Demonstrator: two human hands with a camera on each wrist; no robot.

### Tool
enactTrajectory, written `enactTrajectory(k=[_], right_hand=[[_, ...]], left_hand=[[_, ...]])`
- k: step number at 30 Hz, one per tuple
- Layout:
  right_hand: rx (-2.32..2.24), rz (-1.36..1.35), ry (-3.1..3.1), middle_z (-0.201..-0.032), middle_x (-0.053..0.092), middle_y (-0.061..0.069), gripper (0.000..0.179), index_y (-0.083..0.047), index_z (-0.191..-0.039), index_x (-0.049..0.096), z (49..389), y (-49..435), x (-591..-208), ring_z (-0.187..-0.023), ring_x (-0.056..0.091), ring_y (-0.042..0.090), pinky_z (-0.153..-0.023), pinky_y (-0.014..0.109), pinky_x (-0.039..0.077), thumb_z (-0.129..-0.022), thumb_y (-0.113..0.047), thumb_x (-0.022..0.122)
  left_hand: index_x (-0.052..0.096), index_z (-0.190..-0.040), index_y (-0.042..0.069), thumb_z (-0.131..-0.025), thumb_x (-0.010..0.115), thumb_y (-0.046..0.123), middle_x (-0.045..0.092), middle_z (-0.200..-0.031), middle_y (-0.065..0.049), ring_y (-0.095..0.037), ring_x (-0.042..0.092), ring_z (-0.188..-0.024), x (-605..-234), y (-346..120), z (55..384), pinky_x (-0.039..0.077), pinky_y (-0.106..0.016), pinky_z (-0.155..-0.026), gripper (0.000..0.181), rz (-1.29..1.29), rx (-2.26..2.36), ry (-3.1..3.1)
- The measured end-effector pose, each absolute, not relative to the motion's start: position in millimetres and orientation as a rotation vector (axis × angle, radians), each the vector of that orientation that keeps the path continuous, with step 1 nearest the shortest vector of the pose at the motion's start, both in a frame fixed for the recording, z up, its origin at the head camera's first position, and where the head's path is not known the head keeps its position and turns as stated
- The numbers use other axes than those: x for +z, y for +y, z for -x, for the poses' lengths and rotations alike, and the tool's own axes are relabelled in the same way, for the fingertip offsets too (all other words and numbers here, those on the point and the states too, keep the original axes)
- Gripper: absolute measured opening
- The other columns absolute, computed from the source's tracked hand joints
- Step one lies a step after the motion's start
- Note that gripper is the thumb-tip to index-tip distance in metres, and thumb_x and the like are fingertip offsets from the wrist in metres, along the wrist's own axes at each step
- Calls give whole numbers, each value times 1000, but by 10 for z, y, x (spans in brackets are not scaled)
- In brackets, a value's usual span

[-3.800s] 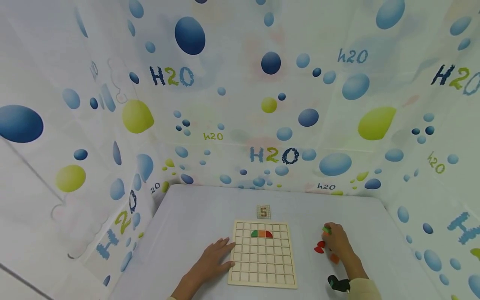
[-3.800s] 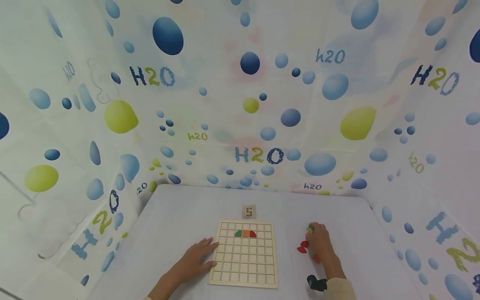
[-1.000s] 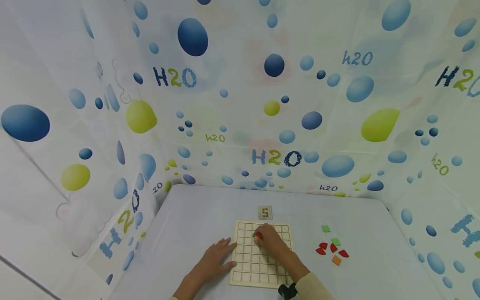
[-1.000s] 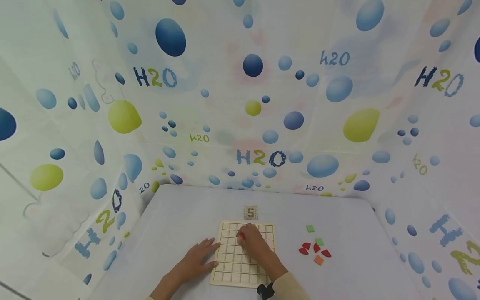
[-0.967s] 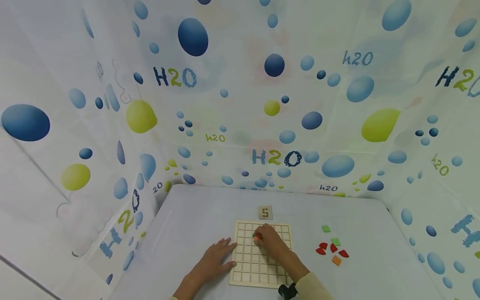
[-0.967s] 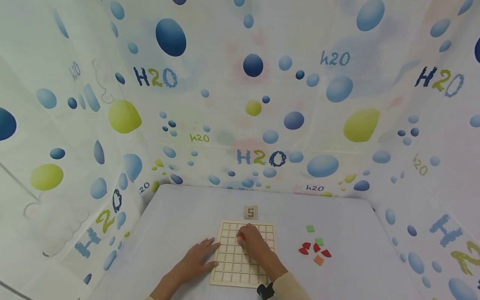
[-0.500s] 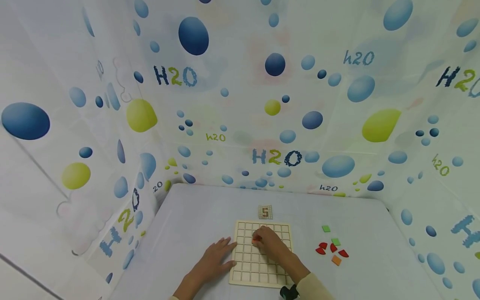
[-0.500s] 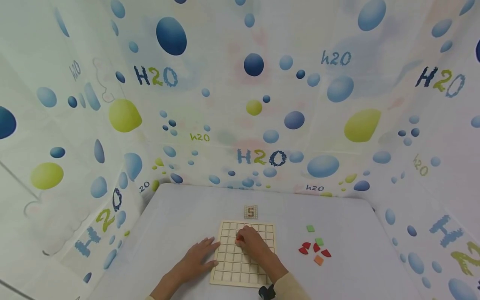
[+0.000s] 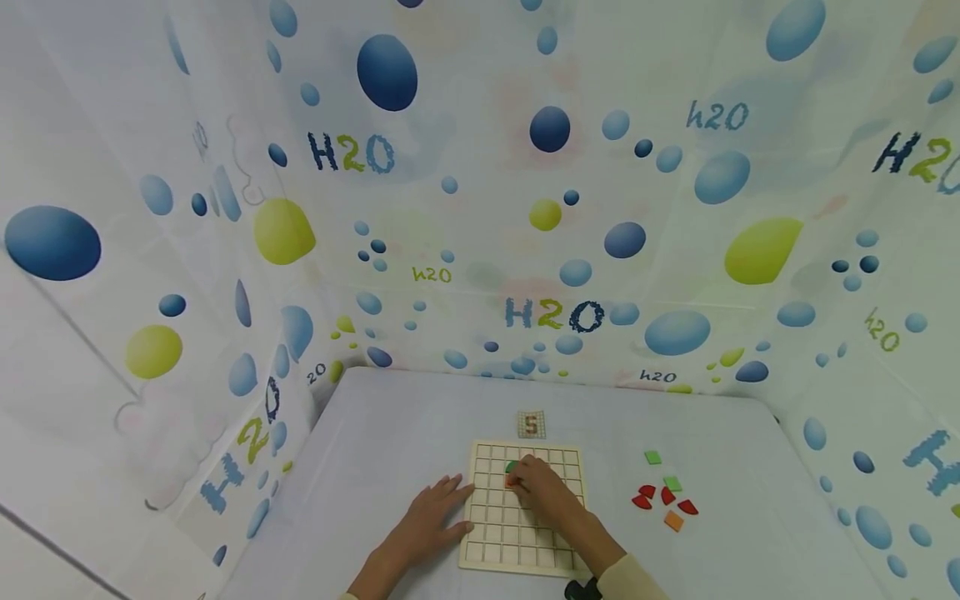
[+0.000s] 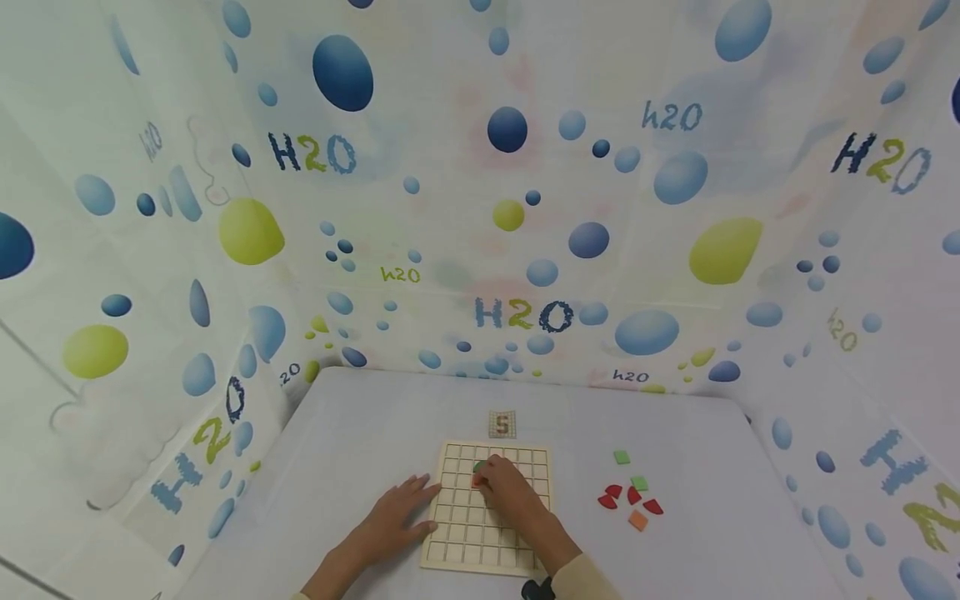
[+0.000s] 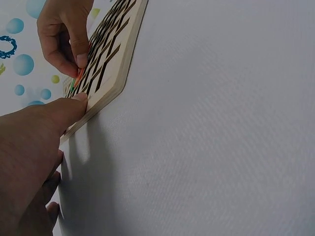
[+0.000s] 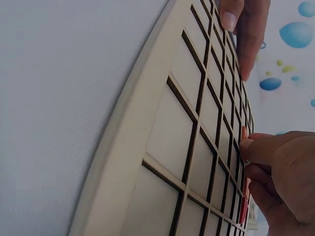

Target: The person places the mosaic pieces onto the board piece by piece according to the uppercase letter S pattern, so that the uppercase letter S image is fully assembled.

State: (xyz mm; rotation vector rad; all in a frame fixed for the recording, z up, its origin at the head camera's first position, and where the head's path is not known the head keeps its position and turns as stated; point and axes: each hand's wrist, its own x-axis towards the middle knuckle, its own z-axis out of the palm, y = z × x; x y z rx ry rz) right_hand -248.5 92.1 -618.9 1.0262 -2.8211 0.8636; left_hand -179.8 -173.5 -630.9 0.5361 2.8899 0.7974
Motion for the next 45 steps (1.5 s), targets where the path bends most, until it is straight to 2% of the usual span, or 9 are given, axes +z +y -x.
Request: enactTrajectory(k=[9,16,21,27,33,40,45], right_hand=[[873,-993,-2797,-107,65,0,7,-10,-107,73,2447,1076,-6187,-100,64,19,-86,35,60,-101,-8,71],[972,-642,-2864,-111,66,-2,11,-12,-110,75,2513,1438,-6138,-106,66,20,-90,43,60,-100,-10,72],[897,-468,-2837,-107,67,5,16,-8,-109,74,2518,1817,-6065,-101,66,23,-87,46,59,-94,-7,79],[873,-294,-2962,-111,67,12,25,-4,-115,71,2428,2274,-5950,-103,67,30,-91,51,59,-92,-7,80],[852,-274,-3138,-94,61,10,21,-1,-102,69,2328,2513,-5811,-84,59,22,-75,41,56,-86,2,81],[788,-264,-3156,-96,57,10,20,-2,-100,68,2284,2597,-5994,-87,59,22,-81,44,57,-86,7,79],[814,-216,-3128,-94,53,8,17,-3,-99,66,2282,2584,-6078,-84,55,19,-74,35,53,-90,7,75]], left_hand=[[53,-156,19,-101,67,51,46,-164,-15,-42,39,-153,-6320,-1728,1799,31,-67,-123,65,-525,793,2889],[52,-156,20,-100,66,54,45,-165,-14,-42,38,-154,-6311,-1732,1808,30,-66,-124,67,-503,779,2882],[52,-156,20,-100,65,55,45,-165,-15,-43,38,-153,-6338,-1736,1828,30,-67,-123,68,-503,782,2882],[52,-156,19,-100,66,53,45,-164,-15,-43,39,-153,-6360,-1731,1818,31,-68,-122,67,-517,795,2882],[52,-156,19,-100,67,51,45,-165,-15,-43,38,-153,-6325,-1735,1802,30,-68,-123,67,-503,802,2873],[52,-156,19,-100,66,52,44,-165,-15,-44,37,-153,-6306,-1735,1799,29,-69,-123,66,-513,833,2859],[52,-156,19,-101,67,51,44,-165,-15,-43,37,-154,-6306,-1744,1798,29,-68,-123,66,-515,840,2860]])
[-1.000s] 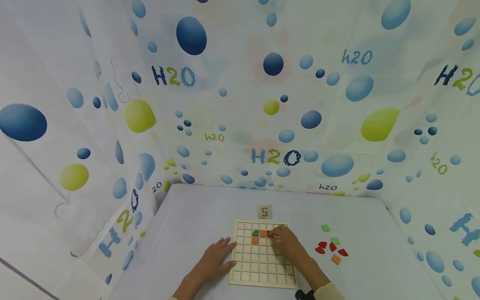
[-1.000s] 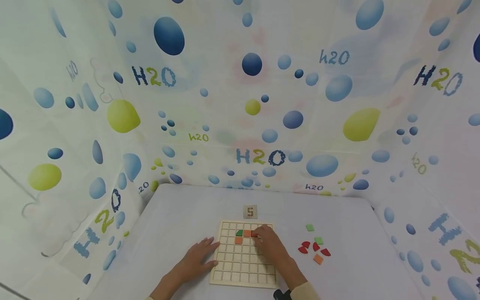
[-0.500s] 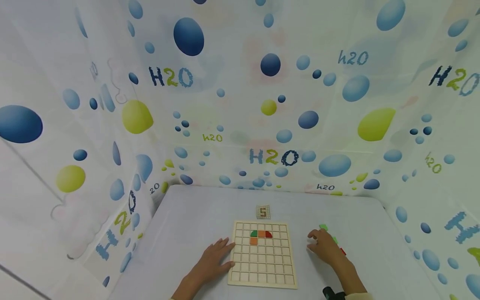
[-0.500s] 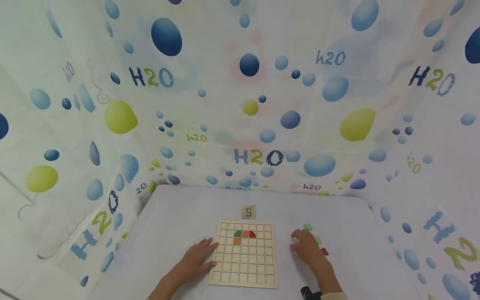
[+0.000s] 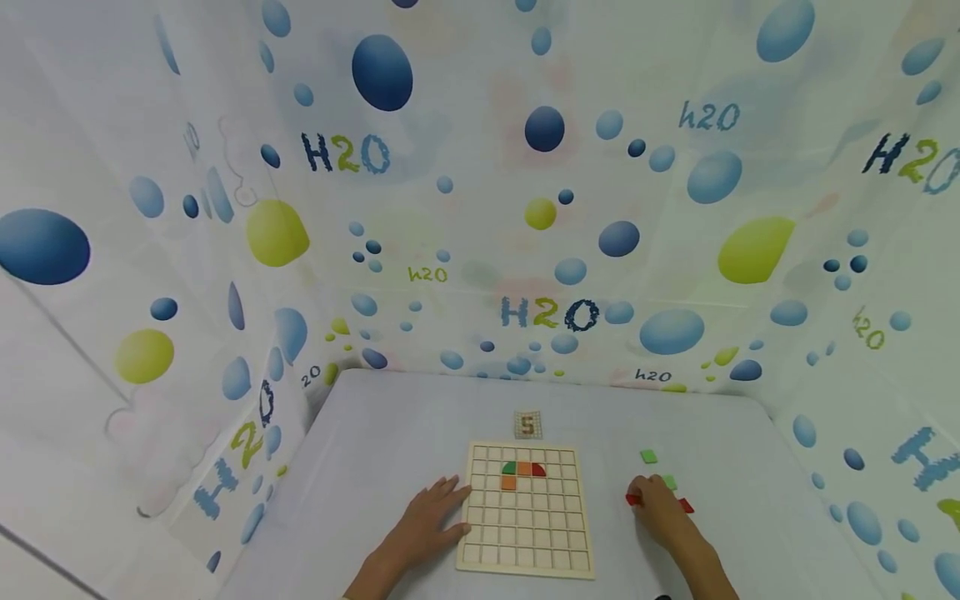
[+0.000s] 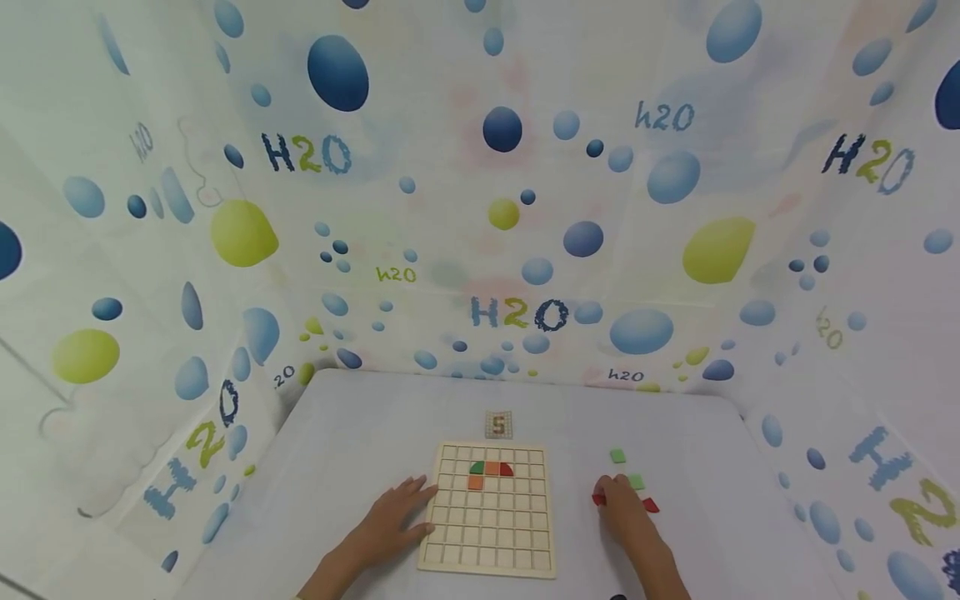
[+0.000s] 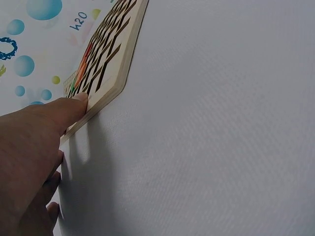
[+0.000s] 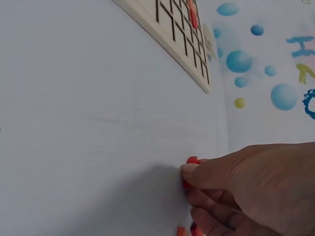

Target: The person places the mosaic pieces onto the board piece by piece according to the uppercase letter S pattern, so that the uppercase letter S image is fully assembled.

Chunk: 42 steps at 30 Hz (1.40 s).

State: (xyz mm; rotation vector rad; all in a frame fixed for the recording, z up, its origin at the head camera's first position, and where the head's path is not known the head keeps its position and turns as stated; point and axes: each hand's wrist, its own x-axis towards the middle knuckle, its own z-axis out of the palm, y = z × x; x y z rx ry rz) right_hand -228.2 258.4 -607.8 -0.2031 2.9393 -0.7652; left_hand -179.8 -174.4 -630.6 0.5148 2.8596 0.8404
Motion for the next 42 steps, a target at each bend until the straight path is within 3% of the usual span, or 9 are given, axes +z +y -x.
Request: enactTrajectory(k=[5,11,16,26,30,34,42], right_hand=[[-775,166,2964,-89,54,5,16,-2,-100,66,2243,2536,-6091,-81,52,17,-69,30,49,-91,0,78],[-695,77,2970,-94,58,6,20,-1,-108,68,2215,2450,-6103,-86,55,18,-80,37,57,-92,-6,80],[-758,108,2992,-95,61,5,18,-4,-104,69,2198,2417,-6158,-86,57,17,-83,41,58,-91,-4,81],[-974,195,2962,-93,60,2,16,-6,-104,72,2268,2175,-6141,-85,55,14,-74,30,54,-90,-6,81],[-1038,185,2900,-96,60,1,15,-7,-106,73,2342,1976,-6108,-89,56,14,-78,32,54,-92,-10,78],[-1077,306,2865,-98,60,2,16,-6,-107,70,2380,1747,-6079,-90,58,15,-80,37,56,-93,-9,78],[-1126,628,2745,-104,61,3,12,-6,-106,66,2321,1307,-6047,-96,60,18,-80,34,57,-98,-7,73]], left_hand=[[53,-156,20,-100,68,51,45,-164,-15,-43,38,-153,-6315,-1745,1798,29,-68,-123,66,-503,833,2877],[52,-156,19,-100,67,51,45,-165,-15,-43,37,-154,-6333,-1743,1790,28,-67,-124,66,-509,835,2878],[53,-156,19,-101,67,50,45,-165,-15,-43,38,-154,-6340,-1735,1790,29,-66,-124,65,-519,832,2887],[53,-156,19,-100,67,49,45,-165,-15,-43,38,-154,-6289,-1724,1783,29,-67,-124,64,-502,819,2875],[53,-156,19,-101,67,50,44,-165,-15,-43,36,-154,-6290,-1729,1787,28,-67,-124,65,-496,830,2867],[52,-157,20,-101,65,53,44,-166,-14,-42,36,-155,-6307,-1732,1788,27,-66,-125,65,-492,828,2868],[52,-157,21,-100,66,52,43,-166,-13,-41,35,-155,-6291,-1727,1772,27,-65,-126,66,-486,832,2865]])
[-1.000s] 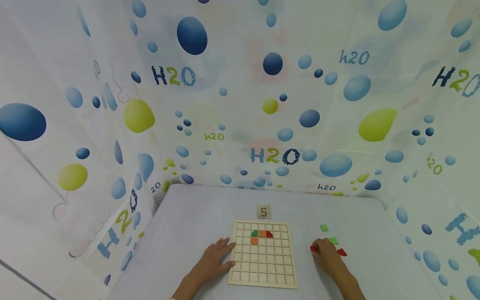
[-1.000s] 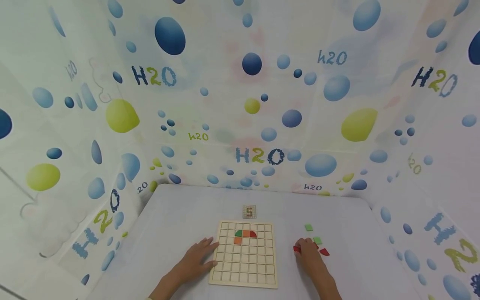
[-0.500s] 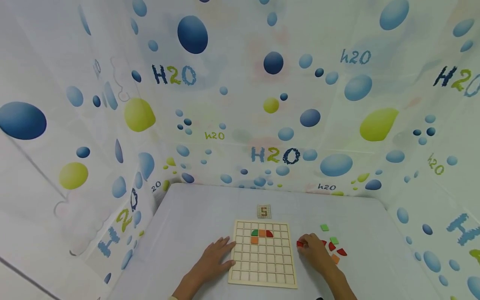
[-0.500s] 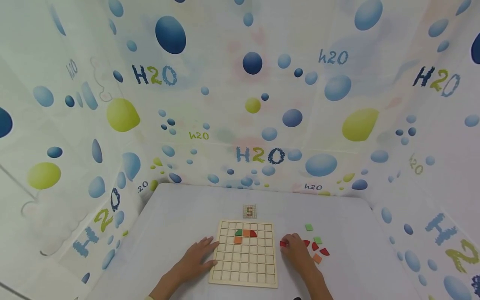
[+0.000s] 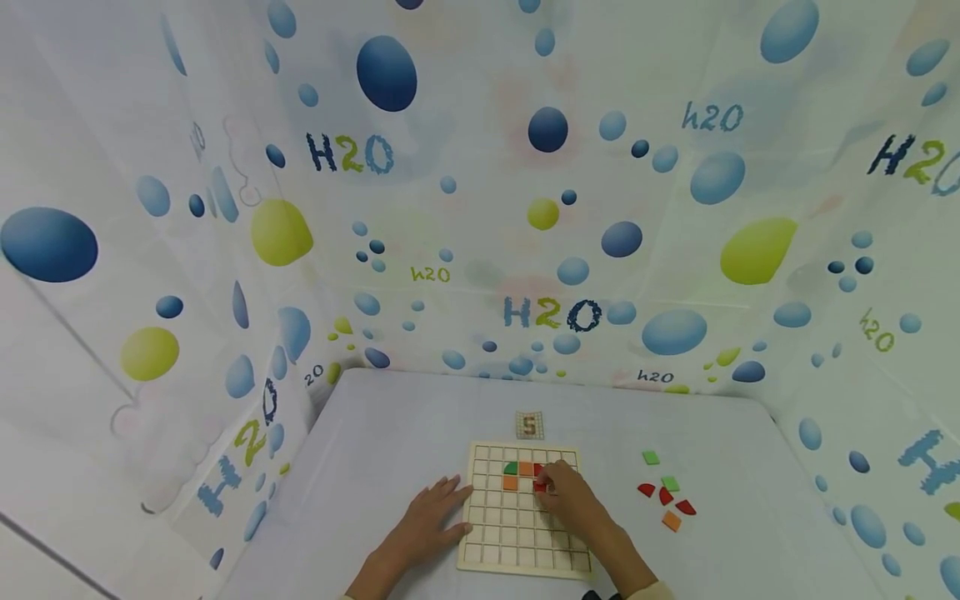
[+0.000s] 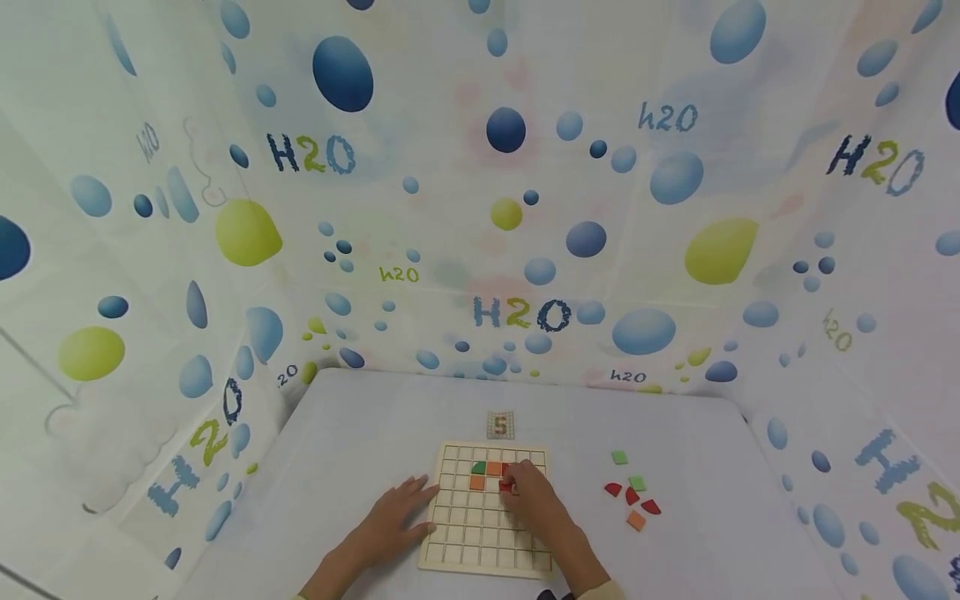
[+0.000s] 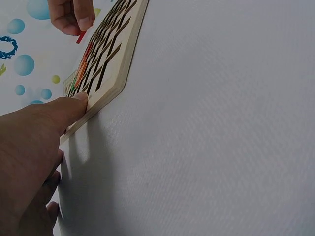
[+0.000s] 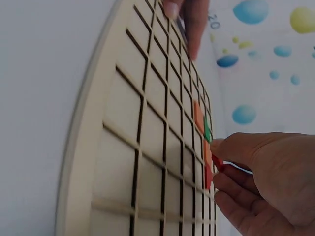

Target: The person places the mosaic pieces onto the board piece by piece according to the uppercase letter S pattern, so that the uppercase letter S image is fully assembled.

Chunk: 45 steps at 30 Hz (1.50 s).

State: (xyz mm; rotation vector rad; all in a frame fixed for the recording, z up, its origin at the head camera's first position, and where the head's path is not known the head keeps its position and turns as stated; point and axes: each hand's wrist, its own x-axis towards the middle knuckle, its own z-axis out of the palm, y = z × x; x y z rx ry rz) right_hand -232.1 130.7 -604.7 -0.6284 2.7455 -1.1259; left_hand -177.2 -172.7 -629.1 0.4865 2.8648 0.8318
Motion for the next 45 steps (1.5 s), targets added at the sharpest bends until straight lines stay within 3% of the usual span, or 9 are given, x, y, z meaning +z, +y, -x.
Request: enactTrajectory(k=[10,16,23,33,45], right_hand=[[-980,797,2762,-110,62,-5,8,-14,-104,68,2226,969,-6107,-97,59,10,-81,30,57,-100,-15,74],[-919,820,2799,-103,59,-7,11,-15,-101,68,2196,915,-6173,-88,51,4,-74,24,53,-97,-15,78],[-786,918,2926,-105,63,-7,12,-15,-104,71,2165,903,-6206,-97,58,9,-83,31,58,-95,-17,79],[-908,876,2898,-102,59,-9,9,-14,-105,74,2124,933,-6256,-90,55,2,-78,26,57,-97,-16,77],[-937,912,2924,-101,65,-6,5,-13,-103,76,2139,898,-6276,-91,60,5,-77,22,59,-98,-11,75]], left_hand=[[52,-156,18,-102,66,48,44,-165,-15,-43,37,-154,-6311,-1747,1784,28,-67,-124,64,-537,861,2873],[52,-156,18,-102,66,48,44,-165,-15,-43,37,-154,-6324,-1750,1788,29,-67,-124,63,-536,866,2868],[53,-156,18,-101,67,48,44,-165,-15,-43,37,-154,-6335,-1745,1784,29,-67,-124,64,-520,845,2871],[53,-156,19,-101,66,51,45,-165,-15,-43,38,-153,-6339,-1741,1790,30,-67,-123,65,-522,841,2869],[53,-155,16,-101,67,49,46,-164,-18,-45,39,-152,-6300,-1748,1788,30,-69,-122,65,-551,869,2873]])
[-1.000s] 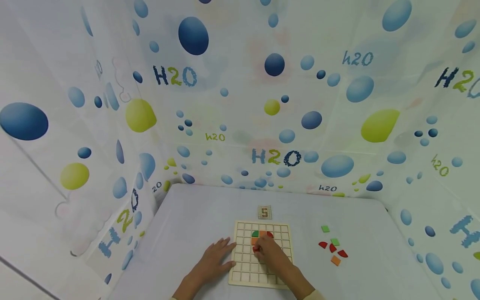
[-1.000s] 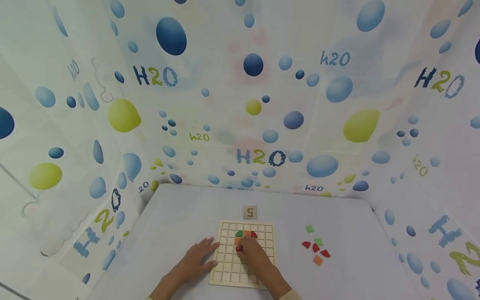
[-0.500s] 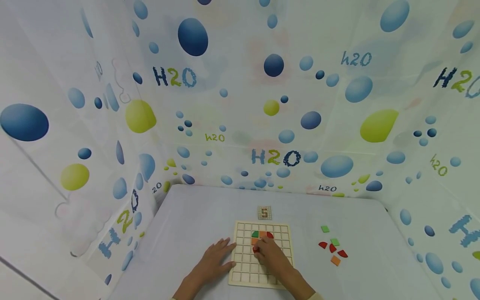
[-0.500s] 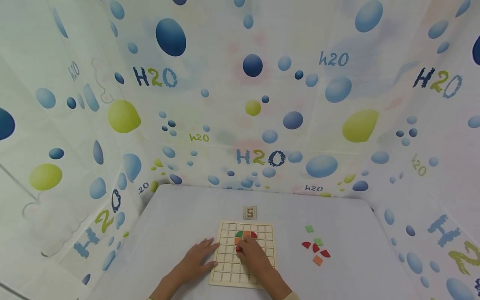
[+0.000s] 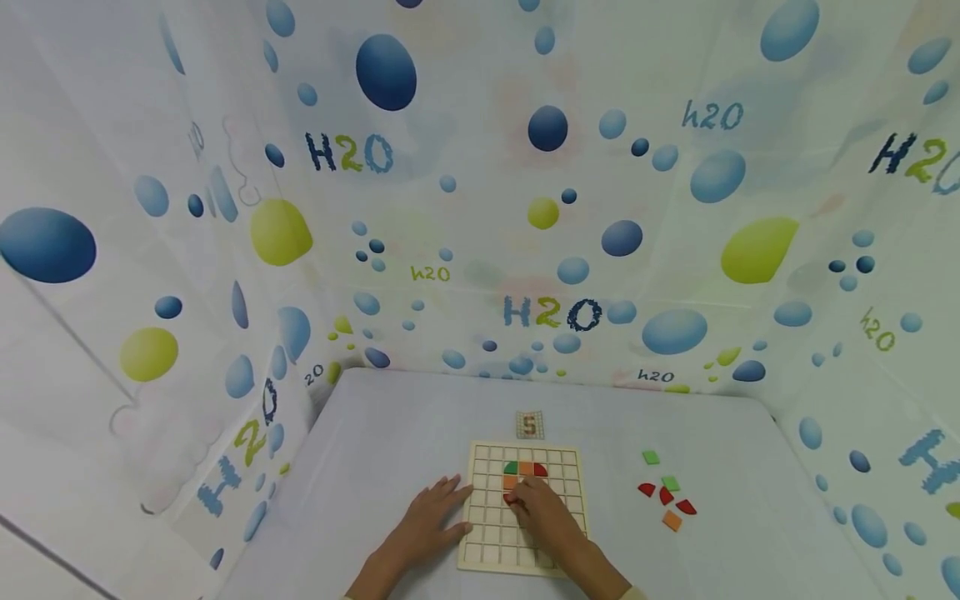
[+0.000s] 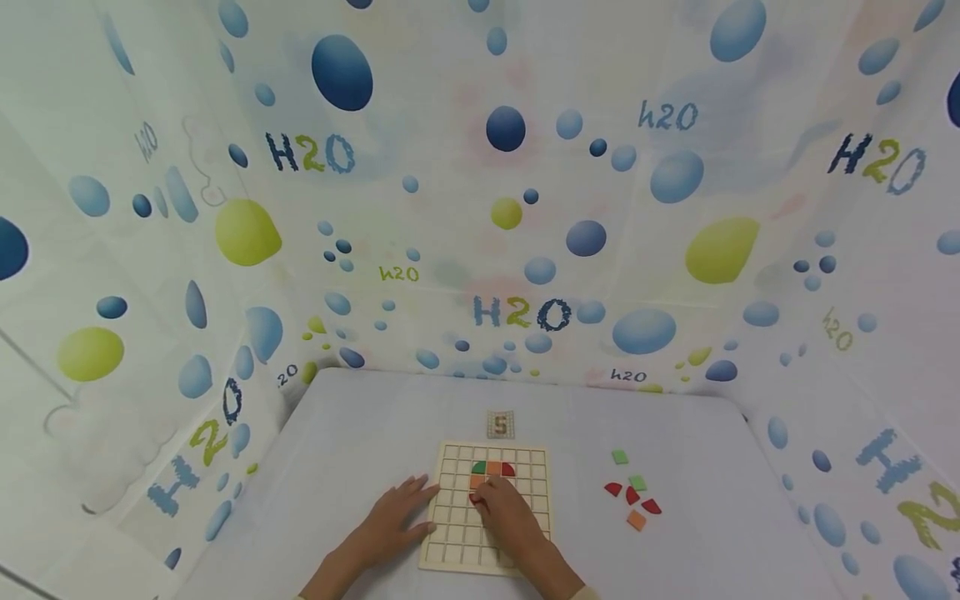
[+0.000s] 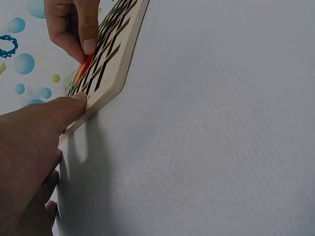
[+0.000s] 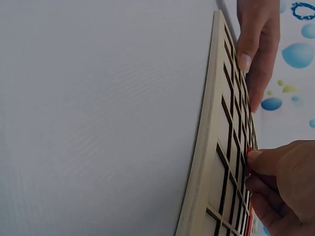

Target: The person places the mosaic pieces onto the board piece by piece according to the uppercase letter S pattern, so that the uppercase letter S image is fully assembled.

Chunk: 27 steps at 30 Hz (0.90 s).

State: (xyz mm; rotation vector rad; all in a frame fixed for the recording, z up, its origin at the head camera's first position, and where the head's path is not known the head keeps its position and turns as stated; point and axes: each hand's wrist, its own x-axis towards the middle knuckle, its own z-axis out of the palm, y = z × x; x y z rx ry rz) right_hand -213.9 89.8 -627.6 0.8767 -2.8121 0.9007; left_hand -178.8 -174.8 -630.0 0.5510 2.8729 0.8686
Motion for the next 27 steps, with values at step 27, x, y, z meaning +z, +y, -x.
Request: enactTrajectory(k=[27], right_hand=[[924,-789,-2805,-93,55,-6,6,-11,-97,72,2138,829,-6258,-79,49,2,-69,19,53,-96,-9,78]], left_hand=[[53,-156,16,-101,67,48,46,-164,-17,-44,39,-152,-6327,-1758,1794,29,-69,-123,65,-556,848,2872]])
